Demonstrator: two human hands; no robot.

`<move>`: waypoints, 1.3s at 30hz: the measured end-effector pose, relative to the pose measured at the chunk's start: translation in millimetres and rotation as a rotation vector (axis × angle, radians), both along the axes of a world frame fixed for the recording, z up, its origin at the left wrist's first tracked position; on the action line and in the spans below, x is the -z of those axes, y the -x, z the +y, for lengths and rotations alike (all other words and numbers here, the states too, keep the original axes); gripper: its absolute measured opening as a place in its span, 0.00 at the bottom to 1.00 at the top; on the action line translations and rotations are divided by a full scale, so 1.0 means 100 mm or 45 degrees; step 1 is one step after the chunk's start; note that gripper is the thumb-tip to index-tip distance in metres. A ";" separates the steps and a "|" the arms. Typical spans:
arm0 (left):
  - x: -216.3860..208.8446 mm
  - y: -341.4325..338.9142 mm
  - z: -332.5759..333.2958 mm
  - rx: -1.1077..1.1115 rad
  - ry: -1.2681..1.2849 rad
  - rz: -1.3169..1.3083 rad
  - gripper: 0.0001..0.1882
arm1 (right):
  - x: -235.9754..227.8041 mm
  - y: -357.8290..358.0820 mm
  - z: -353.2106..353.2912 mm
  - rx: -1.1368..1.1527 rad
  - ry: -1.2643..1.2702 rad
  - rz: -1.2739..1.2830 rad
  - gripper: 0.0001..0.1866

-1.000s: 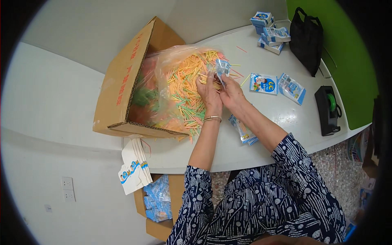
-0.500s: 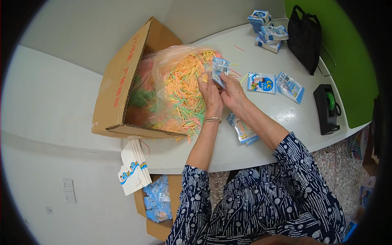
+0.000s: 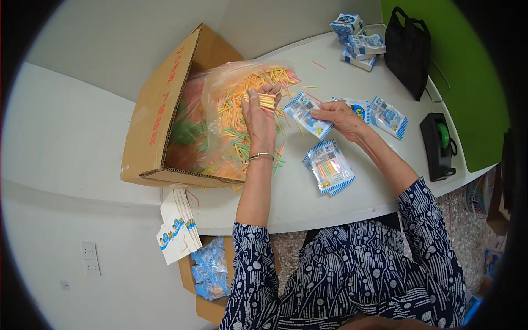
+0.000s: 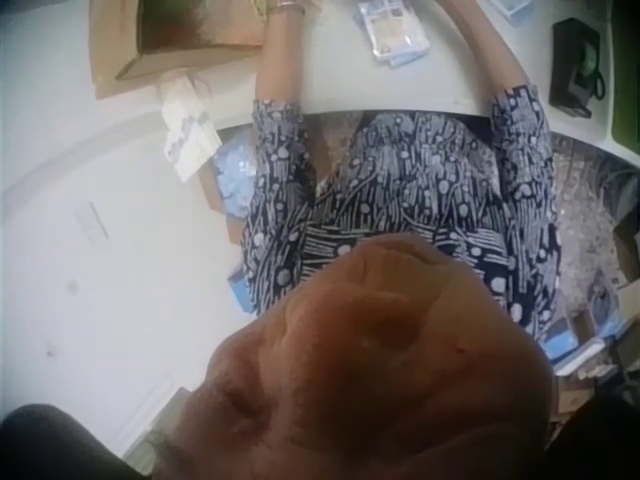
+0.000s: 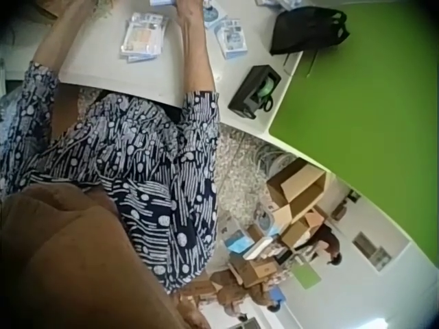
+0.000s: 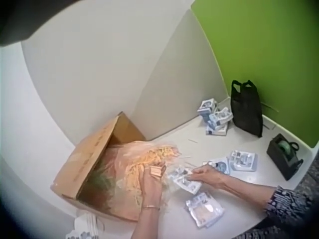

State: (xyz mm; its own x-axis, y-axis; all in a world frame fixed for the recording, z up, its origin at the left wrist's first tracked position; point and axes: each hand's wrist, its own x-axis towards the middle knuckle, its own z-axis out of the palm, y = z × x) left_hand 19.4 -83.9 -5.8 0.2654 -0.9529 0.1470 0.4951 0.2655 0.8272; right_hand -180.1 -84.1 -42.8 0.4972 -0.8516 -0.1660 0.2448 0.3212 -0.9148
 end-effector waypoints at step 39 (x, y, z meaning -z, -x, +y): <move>-0.10 0.08 0.26 0.297 -0.056 -0.882 0.18 | 0.06 -0.03 -0.07 -0.080 0.255 0.050 0.16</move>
